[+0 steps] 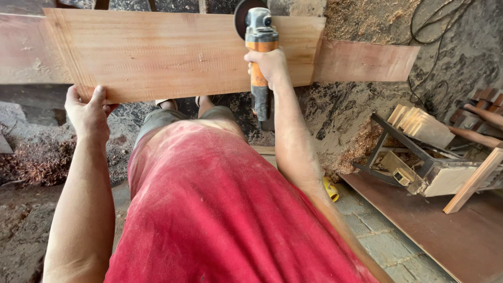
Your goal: The person holds an angle grinder with a sanding disc and moves it along the face of a wooden board while steadying the board with their other hand.
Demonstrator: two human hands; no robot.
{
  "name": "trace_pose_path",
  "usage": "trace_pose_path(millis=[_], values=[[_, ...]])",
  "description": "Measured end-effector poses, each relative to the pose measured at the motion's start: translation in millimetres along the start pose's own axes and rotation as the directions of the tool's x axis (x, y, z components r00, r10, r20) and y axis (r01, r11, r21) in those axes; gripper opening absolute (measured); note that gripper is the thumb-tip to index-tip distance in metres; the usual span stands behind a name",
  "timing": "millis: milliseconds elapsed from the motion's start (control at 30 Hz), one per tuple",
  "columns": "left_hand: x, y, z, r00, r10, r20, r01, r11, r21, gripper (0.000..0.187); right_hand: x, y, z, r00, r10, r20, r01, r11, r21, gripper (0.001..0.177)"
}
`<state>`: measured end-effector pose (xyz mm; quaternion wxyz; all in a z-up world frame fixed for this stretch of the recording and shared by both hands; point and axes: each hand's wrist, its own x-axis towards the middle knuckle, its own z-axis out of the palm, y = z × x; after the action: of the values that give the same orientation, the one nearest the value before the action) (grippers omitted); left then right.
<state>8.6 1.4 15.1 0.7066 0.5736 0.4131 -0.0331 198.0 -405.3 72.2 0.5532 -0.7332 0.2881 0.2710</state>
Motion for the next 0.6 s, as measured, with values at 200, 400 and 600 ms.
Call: trace_pose_path(millis=[200,400,600], values=[[2.3,-2.5,-0.9,1.000,-0.017,-0.006,0.017,0.999,0.030,0.022,-6.2,-11.9,42.0,0.995,-0.030,0.091,0.036,0.998,-0.054,0.023],[4.1,-7.7,-2.0,0.998,-0.037,-0.056,0.039,0.999,0.027,0.021,-19.1,-6.1,18.0,0.997,-0.026,0.076,0.050,0.940,-0.336,0.043],[10.6,-12.4,-7.2,0.996,-0.038,-0.077,0.040,0.999,0.021,0.020,7.2,22.9,-81.2,0.992,0.029,0.124,-0.021,0.998,-0.060,0.030]])
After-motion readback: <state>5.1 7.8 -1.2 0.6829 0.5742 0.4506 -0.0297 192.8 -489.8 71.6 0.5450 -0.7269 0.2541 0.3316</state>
